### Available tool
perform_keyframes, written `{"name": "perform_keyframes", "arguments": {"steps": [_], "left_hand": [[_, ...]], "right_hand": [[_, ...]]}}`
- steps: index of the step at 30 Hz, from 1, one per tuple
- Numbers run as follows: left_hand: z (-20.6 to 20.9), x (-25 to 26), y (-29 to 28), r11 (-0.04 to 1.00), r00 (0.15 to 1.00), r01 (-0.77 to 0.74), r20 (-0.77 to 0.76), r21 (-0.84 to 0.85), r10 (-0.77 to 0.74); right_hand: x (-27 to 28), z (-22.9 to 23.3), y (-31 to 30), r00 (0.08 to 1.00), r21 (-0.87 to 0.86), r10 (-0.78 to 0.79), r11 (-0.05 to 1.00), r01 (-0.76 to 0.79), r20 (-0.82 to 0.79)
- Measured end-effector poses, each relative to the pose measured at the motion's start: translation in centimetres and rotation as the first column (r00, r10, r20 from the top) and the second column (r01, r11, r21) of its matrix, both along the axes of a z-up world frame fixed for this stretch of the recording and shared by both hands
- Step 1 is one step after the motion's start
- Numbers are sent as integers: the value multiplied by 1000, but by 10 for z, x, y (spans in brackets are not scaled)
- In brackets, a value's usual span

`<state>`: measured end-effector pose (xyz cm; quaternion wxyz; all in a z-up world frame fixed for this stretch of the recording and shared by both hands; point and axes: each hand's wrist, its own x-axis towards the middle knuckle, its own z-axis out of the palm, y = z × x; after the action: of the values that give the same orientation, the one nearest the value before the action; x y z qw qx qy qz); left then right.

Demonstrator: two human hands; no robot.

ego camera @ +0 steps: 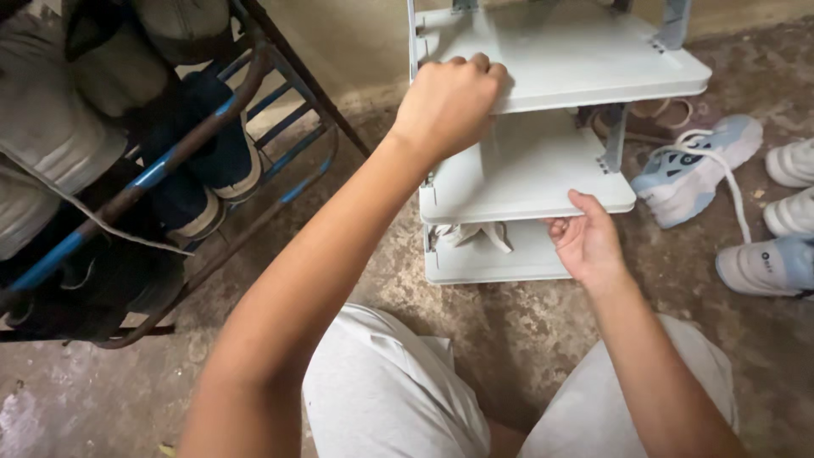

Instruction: The person assembles a white plastic shoe rack by unfolding and locking the hinges on each tier. After assembling the rack, the person opens a blue shoe box, removes a pair of shoes, and wipes the box with a white cloth.

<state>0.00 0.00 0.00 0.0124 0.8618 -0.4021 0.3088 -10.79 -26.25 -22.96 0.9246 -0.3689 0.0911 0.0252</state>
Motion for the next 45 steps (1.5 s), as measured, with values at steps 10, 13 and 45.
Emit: {"name": "perform_keyframes", "arguments": {"steps": [10,13,45], "left_hand": [[10,-31,-11,973,945,222,233,67,-232],[13,-34,-25,966,933,245,251,78,-257],[-81,-94,-31,944,846,285,-507,165,-166]], "right_hand": [[-80,35,17,978,3,-208,978,208,11],[-94,47,23,965,3,-260,965,260,4],[-91,66,-21,977,-38,-199,979,202,77]]}}
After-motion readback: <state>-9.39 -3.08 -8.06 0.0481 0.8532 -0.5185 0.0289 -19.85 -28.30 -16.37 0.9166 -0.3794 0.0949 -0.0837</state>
